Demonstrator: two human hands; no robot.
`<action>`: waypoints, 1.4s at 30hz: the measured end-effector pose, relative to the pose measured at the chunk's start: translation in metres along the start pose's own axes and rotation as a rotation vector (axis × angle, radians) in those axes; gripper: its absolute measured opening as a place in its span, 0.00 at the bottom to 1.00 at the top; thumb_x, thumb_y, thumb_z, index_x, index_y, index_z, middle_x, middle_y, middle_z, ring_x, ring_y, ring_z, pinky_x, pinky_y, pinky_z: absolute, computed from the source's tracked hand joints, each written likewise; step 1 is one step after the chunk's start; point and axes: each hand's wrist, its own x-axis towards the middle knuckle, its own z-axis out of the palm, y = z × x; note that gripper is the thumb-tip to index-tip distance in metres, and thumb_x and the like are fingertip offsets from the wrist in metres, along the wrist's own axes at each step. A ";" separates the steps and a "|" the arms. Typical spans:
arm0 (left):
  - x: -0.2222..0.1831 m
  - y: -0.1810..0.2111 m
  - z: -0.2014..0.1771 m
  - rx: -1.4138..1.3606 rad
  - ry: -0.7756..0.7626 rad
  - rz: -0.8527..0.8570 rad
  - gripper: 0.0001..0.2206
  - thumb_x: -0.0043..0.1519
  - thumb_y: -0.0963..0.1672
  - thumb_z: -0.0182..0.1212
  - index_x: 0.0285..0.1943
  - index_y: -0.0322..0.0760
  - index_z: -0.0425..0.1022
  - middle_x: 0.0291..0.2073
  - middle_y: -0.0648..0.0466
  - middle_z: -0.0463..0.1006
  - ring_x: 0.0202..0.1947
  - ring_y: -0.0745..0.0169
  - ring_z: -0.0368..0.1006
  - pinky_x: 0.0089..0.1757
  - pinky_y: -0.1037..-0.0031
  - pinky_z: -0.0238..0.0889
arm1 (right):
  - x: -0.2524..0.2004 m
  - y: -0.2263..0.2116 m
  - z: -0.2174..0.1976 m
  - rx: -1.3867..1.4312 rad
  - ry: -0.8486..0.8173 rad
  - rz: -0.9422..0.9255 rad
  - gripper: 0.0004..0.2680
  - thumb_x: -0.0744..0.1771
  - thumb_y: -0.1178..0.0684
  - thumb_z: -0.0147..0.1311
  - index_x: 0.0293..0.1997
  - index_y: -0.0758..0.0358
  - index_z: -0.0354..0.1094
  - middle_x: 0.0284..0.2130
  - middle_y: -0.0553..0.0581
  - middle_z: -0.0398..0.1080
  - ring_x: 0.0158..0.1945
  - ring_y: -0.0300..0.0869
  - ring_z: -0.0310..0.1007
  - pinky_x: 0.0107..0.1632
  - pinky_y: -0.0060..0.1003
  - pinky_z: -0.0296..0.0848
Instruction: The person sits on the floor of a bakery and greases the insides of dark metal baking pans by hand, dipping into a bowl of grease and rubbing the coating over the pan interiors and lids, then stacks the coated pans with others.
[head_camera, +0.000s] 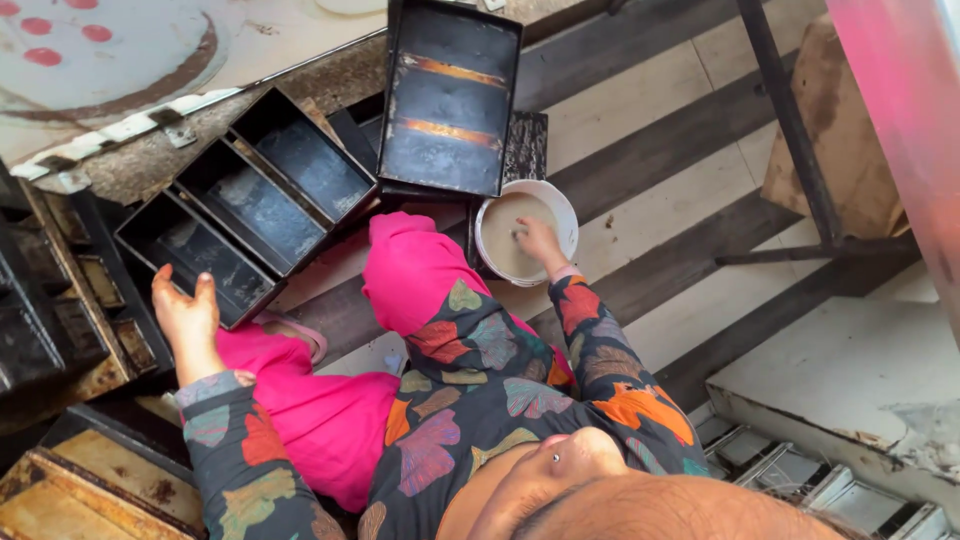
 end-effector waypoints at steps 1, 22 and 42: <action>0.001 0.004 -0.003 0.046 0.006 -0.003 0.27 0.64 0.43 0.74 0.69 0.24 0.67 0.60 0.34 0.73 0.60 0.40 0.70 0.61 0.61 0.61 | -0.003 0.007 0.009 -0.050 -0.055 -0.038 0.15 0.63 0.51 0.60 0.54 0.61 0.73 0.50 0.67 0.74 0.56 0.60 0.72 0.60 0.49 0.67; 0.008 0.013 0.006 -0.137 -0.012 -0.069 0.26 0.68 0.38 0.70 0.72 0.23 0.61 0.66 0.37 0.69 0.68 0.53 0.65 0.67 0.68 0.55 | -0.014 0.030 0.051 1.574 -0.544 0.605 0.05 0.73 0.55 0.54 0.55 0.58 0.69 0.36 0.49 0.71 0.40 0.40 0.70 0.40 0.40 0.70; 0.009 -0.015 0.005 -0.220 0.092 -0.061 0.26 0.65 0.38 0.71 0.70 0.24 0.63 0.64 0.38 0.69 0.66 0.51 0.65 0.66 0.68 0.55 | -0.003 -0.080 -0.125 1.271 -0.331 0.405 0.04 0.67 0.61 0.57 0.45 0.68 0.69 0.36 0.57 0.73 0.38 0.42 0.74 0.44 0.35 0.75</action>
